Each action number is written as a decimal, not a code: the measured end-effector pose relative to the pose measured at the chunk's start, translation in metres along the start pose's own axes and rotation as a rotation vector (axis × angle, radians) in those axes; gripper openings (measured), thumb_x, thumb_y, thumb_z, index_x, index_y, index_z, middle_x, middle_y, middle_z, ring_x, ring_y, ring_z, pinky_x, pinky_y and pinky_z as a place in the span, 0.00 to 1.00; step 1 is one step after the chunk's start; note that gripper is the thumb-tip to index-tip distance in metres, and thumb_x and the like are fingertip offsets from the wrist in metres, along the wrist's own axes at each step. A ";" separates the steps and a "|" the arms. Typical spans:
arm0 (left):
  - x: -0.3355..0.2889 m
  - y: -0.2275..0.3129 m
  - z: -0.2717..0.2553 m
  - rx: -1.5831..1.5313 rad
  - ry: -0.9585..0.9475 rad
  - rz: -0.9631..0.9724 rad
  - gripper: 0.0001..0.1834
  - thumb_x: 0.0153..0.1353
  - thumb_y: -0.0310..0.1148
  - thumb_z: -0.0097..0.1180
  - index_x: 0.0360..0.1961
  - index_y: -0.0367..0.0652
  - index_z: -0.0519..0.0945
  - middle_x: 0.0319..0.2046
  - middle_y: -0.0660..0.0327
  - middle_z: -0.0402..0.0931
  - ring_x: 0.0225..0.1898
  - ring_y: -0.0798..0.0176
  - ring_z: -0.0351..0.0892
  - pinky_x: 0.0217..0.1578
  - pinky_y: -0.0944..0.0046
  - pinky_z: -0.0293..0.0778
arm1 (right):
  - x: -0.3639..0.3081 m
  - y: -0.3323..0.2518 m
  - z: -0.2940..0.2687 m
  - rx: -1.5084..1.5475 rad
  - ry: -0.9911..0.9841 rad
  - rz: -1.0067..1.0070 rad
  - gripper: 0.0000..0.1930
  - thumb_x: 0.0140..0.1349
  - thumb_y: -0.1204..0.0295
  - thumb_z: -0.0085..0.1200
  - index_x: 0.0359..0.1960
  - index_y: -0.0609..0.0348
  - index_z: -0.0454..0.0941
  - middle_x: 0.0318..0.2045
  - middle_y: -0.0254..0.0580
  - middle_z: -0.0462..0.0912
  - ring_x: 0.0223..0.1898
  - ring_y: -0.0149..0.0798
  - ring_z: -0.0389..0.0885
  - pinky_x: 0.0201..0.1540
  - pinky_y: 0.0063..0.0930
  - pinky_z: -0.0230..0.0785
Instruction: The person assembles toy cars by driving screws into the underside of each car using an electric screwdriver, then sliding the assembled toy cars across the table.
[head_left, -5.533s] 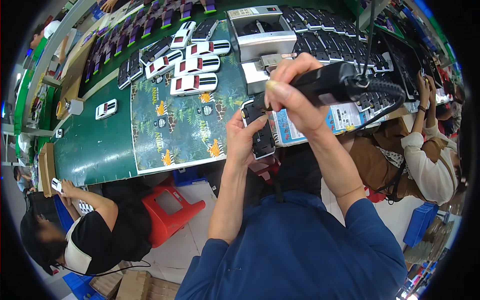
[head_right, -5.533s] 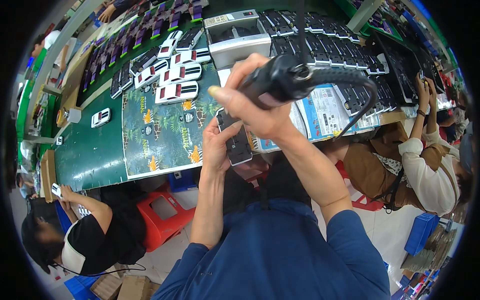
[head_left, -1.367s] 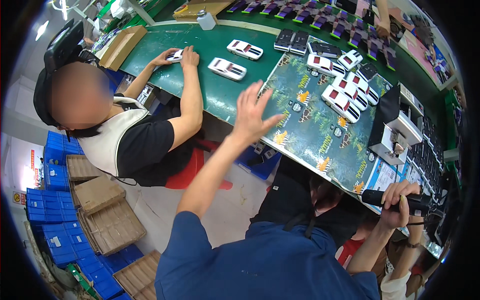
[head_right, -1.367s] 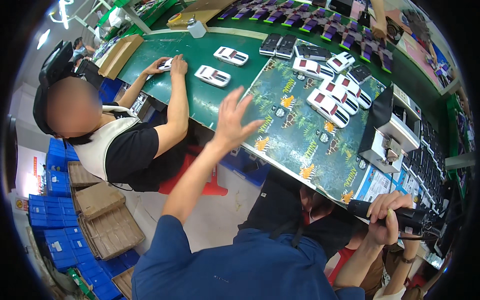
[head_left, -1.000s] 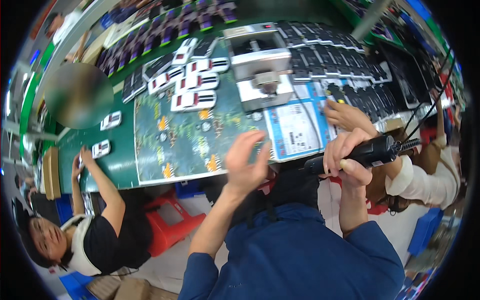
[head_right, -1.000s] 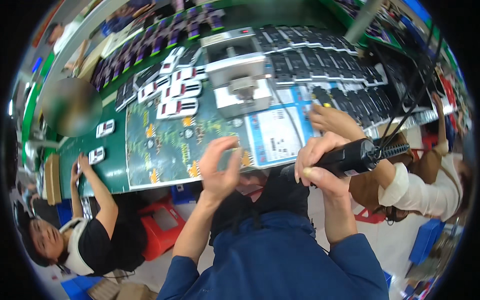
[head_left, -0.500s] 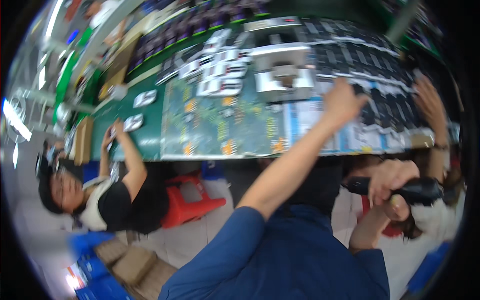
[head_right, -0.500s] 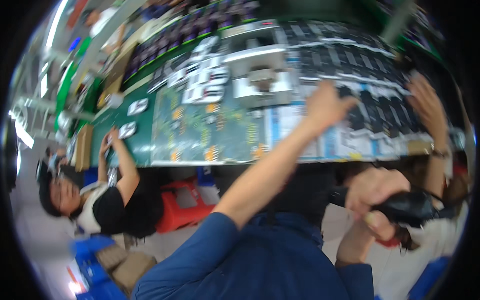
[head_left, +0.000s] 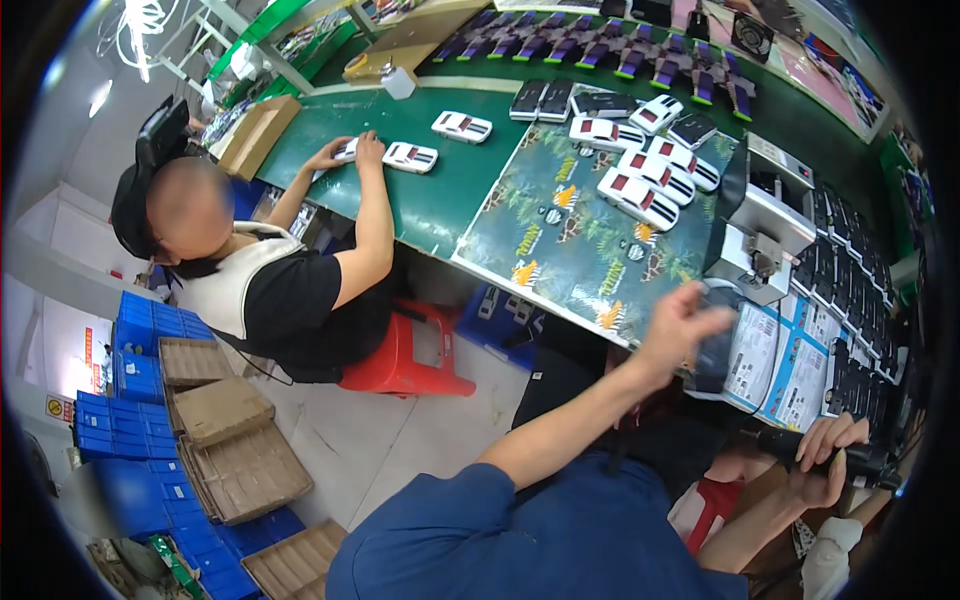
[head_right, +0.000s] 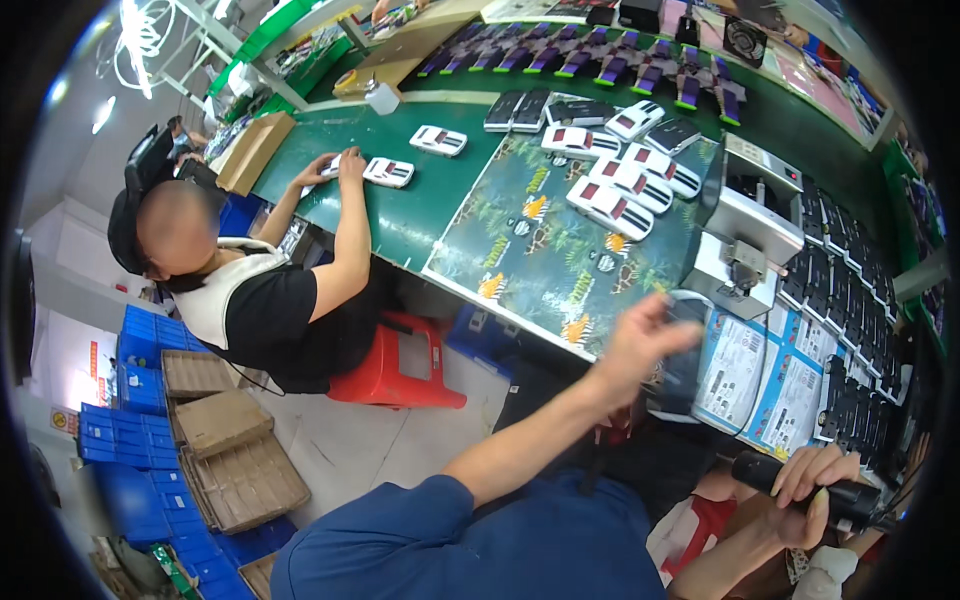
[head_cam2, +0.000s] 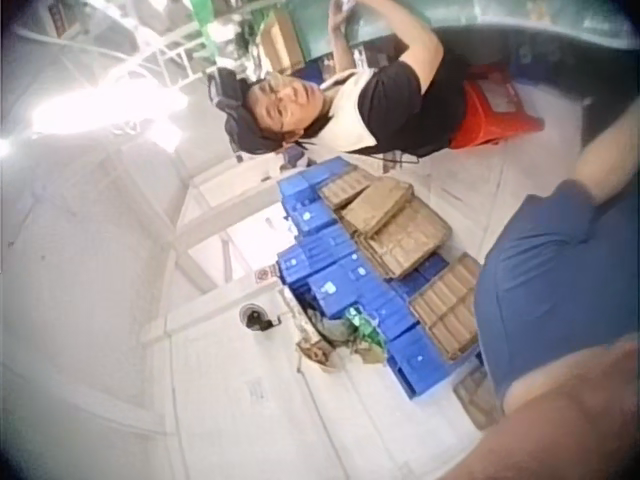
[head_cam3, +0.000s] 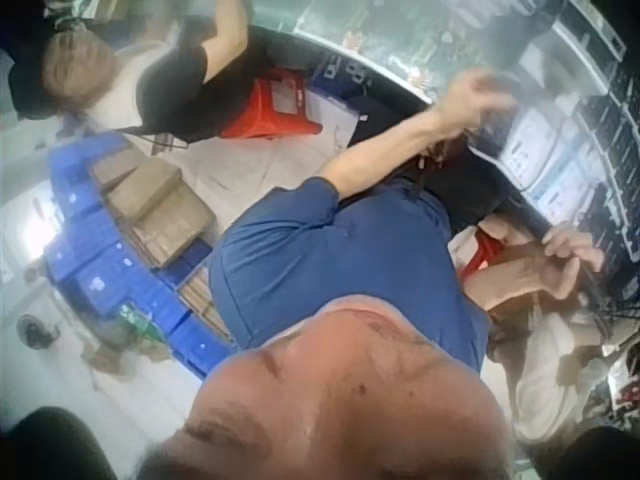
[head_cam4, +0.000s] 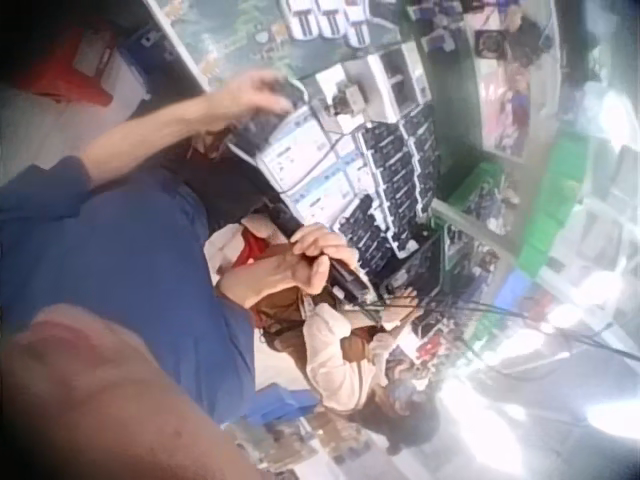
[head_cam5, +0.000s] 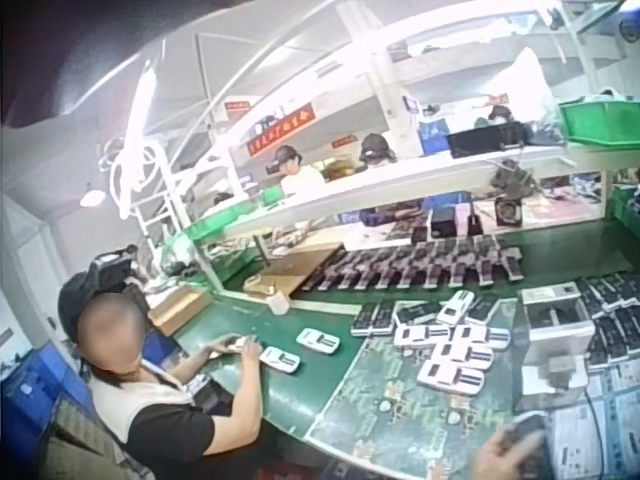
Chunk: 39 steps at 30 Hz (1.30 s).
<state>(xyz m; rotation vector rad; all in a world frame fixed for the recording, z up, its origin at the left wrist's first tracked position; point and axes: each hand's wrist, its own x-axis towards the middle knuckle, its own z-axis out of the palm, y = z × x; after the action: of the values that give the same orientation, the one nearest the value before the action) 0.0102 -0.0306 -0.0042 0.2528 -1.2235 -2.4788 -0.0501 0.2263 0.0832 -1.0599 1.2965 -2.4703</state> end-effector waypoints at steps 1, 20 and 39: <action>-0.008 0.029 -0.002 -0.198 0.128 -0.107 0.13 0.66 0.32 0.58 0.50 0.41 0.76 0.36 0.63 0.81 0.33 0.71 0.81 0.35 0.68 0.80 | 0.004 0.002 0.002 0.003 0.038 -0.001 0.12 0.61 0.69 0.54 0.36 0.60 0.63 0.21 0.36 0.65 0.14 0.26 0.62 0.19 0.18 0.63; 0.004 0.025 -0.057 -0.045 0.080 -0.142 0.11 0.67 0.31 0.59 0.47 0.40 0.73 0.36 0.52 0.83 0.30 0.62 0.86 0.30 0.63 0.85 | 0.132 0.080 0.082 -0.291 0.166 -0.256 0.05 0.61 0.80 0.56 0.36 0.64 0.73 0.20 0.40 0.73 0.19 0.34 0.74 0.28 0.32 0.72; 0.009 0.014 -0.052 -0.143 0.089 -0.123 0.13 0.64 0.33 0.62 0.47 0.42 0.76 0.35 0.60 0.82 0.30 0.68 0.83 0.31 0.68 0.81 | 0.144 0.099 0.040 -0.493 0.014 -0.238 0.03 0.65 0.80 0.52 0.37 0.69 0.75 0.23 0.38 0.71 0.21 0.29 0.71 0.30 0.24 0.68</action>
<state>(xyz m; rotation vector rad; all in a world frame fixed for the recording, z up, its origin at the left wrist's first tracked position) 0.0219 -0.0799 -0.0250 0.4066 -1.0177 -2.6143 -0.1482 0.0766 0.0966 -1.3704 1.9514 -2.3711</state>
